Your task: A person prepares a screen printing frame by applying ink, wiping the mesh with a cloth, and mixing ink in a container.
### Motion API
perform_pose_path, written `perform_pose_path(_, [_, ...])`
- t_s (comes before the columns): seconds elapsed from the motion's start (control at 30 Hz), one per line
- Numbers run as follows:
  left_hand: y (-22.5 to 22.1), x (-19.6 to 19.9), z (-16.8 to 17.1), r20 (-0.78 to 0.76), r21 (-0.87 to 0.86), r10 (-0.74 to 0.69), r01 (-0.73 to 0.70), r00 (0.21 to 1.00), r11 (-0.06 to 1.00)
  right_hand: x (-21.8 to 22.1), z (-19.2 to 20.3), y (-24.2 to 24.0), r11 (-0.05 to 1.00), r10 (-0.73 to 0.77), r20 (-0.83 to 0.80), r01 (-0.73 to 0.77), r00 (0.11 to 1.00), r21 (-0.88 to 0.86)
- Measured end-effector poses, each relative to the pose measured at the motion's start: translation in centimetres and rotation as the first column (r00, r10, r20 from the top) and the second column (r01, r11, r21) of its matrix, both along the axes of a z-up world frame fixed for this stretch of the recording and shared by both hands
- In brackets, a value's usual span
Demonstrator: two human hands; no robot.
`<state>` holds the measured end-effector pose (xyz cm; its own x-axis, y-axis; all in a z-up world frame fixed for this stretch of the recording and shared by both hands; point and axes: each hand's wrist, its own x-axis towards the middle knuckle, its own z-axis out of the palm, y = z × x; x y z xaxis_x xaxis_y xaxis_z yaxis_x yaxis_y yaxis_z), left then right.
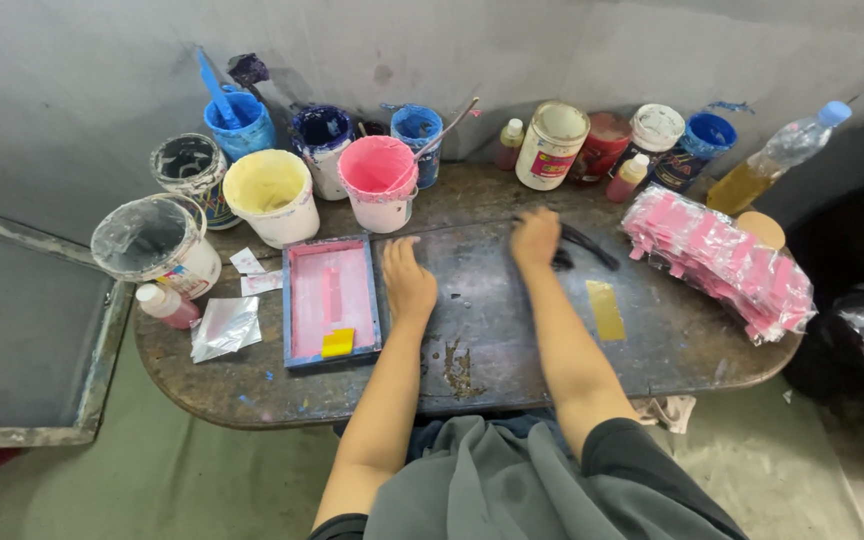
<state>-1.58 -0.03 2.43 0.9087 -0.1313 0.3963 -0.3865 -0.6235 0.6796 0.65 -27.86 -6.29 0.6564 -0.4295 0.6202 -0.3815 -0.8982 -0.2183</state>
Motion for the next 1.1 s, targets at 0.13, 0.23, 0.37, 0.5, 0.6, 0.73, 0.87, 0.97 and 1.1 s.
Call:
perform_pose_path(0.13, [-0.1, 0.8, -1.4, 0.000, -0.011, 0.025, -0.025, 1.000, 1.000, 2.7, 0.2, 7.3, 0.986, 0.163, 0.003, -0.163, 0.987, -0.029])
perform_pose_path(0.23, [-0.3, 1.9, -2.9, 0.006, -0.069, 0.075, -0.074, 0.997, 0.995, 3.7, 1.3, 12.9, 0.946, 0.323, -0.013, -0.323, 0.946, 0.017])
perform_pose_path(0.37, [-0.2, 2.3, -3.6, 0.088, -0.155, 0.133, -0.118, 0.987, 0.981, 1.9, 3.8, 17.4, 0.855, 0.519, -0.080, -0.513, 0.851, 0.078])
perform_pose_path(0.5, [0.1, 2.5, -3.7, 0.169, -0.183, 0.139, -0.107, 0.976, 0.977, 0.2, 3.4, 16.4, 0.800, 0.599, -0.113, -0.593, 0.792, 0.086])
perform_pose_path(0.6, [0.3, 2.6, -4.0, 0.130, -0.146, 0.140, -0.121, 0.982, 0.982, -3.1, 5.4, 14.5, 0.812, 0.579, -0.099, -0.562, 0.809, 0.158])
perform_pose_path(0.73, [0.7, 1.7, -2.3, -0.024, -0.147, 0.101, -0.103, 0.995, 0.984, -4.6, 4.1, 8.0, 0.849, 0.523, -0.123, -0.502, 0.843, 0.167])
perform_pose_path(0.87, [0.7, 1.5, -2.2, 0.064, -0.154, 0.109, -0.098, 0.992, 0.983, -7.7, 3.4, 0.1, 0.946, 0.304, -0.180, -0.274, 0.935, 0.174])
perform_pose_path(0.97, [0.6, 1.5, -2.3, 0.075, -0.158, 0.116, -0.103, 0.990, 0.982, -10.1, 2.4, -4.3, 0.982, 0.164, -0.185, -0.143, 0.969, 0.125])
perform_pose_path(1.1, [0.3, 1.9, -2.8, 0.081, -0.143, 0.132, -0.119, 0.988, 0.983, -11.8, 1.9, -4.8, 0.989, 0.088, -0.165, -0.066, 0.982, 0.135])
